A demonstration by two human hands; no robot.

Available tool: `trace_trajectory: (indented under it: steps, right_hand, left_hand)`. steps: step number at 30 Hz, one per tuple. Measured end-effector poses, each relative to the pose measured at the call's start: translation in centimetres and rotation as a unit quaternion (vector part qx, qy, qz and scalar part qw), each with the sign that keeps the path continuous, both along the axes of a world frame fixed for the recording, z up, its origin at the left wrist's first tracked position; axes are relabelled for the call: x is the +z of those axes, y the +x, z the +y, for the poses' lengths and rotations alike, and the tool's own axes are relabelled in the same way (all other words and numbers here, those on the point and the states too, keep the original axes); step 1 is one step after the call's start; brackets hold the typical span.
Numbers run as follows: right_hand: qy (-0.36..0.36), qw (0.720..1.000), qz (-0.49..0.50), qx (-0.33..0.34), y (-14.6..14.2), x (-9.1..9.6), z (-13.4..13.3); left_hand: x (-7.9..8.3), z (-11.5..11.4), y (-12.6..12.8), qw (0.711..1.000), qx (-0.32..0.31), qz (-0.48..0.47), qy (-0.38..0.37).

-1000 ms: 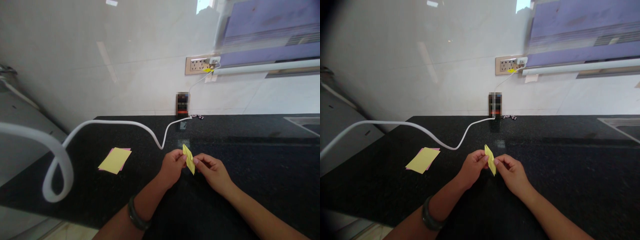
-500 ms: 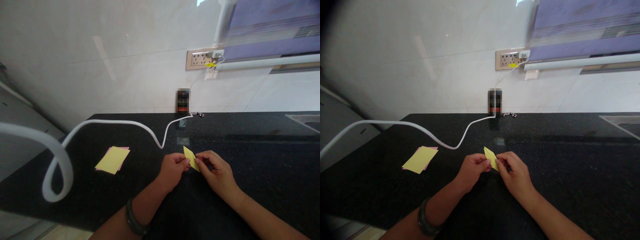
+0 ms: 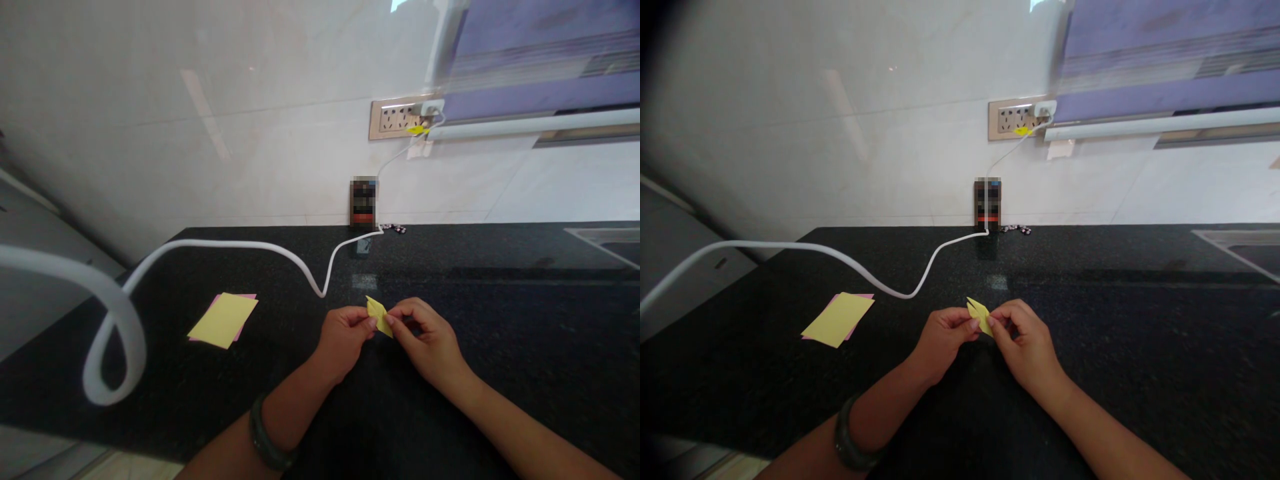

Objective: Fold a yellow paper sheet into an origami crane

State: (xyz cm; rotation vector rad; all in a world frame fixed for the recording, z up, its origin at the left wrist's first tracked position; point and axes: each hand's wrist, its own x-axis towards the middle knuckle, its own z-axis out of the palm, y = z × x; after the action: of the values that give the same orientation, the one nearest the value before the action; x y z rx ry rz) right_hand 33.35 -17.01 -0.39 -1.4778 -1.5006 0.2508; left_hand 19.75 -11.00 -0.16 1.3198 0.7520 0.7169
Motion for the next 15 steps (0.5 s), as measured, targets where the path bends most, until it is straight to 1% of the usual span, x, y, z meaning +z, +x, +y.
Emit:
trace_trajectory:
  steps: [5,10,15]
  right_hand:
    - [0.01,1.0,-0.023,0.004,-0.11,0.23,-0.12]
    - [0.0,0.999,-0.036,0.017,-0.35,0.21,-0.19]
    - [0.007,0.997,-0.078,-0.002,-0.12,-0.01,-0.02]
  left_hand:
    - [0.22,-0.12,0.1,1.0,0.007,0.001,-0.015]
    - [0.49,-0.21,0.16,1.0,0.009,-0.001,-0.03]
    - [0.7,-0.43,0.23,0.999,-0.005,-0.004,-0.043]
